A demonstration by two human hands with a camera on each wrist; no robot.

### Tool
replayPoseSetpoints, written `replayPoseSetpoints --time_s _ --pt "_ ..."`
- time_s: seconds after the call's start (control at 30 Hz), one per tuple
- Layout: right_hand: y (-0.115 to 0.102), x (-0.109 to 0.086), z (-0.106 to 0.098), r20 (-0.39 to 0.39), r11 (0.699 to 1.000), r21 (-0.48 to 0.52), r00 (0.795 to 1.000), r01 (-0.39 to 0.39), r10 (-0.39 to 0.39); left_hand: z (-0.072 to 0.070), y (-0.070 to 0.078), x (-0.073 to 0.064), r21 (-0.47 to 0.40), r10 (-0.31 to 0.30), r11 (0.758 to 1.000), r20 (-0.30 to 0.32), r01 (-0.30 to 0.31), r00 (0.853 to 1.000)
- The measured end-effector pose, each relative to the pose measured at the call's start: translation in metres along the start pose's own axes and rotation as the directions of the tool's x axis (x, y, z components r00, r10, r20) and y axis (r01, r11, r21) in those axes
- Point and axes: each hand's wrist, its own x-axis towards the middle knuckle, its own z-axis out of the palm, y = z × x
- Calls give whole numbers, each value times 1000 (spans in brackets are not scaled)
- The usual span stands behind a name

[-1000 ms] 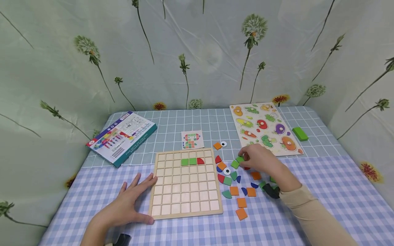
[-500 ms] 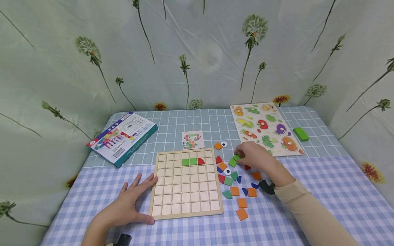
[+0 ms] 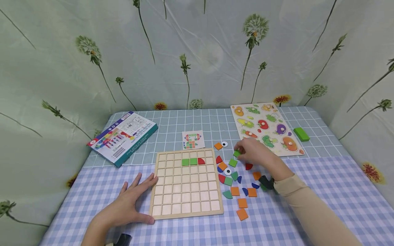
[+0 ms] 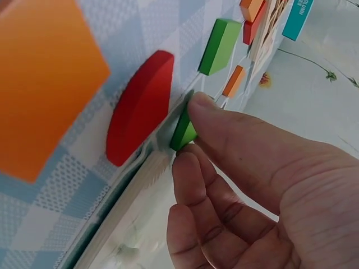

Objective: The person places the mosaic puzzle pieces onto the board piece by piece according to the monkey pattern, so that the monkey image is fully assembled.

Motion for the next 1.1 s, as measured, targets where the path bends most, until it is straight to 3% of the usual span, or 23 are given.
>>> replayPoseSetpoints --time_s 0.43,0.77,0.93,1.1 --pt "2 5 -4 5 1000 9 1000 -27 27 0 0 0 0 -14 1000 14 14 1000" --pt "-2 9 -3 -59 999 -55 998 2 -5 1 -1 1 18 -7 1000 3 7 1000" --pt "-16 16 -3 -111 998 -38 992 52 -56 1 0 0 20 -10 1000 -5 10 1000" --pt "-41 25 2 -102 993 -6 988 119 -119 0 0 -1 18 3 1000 -14 -3 1000"
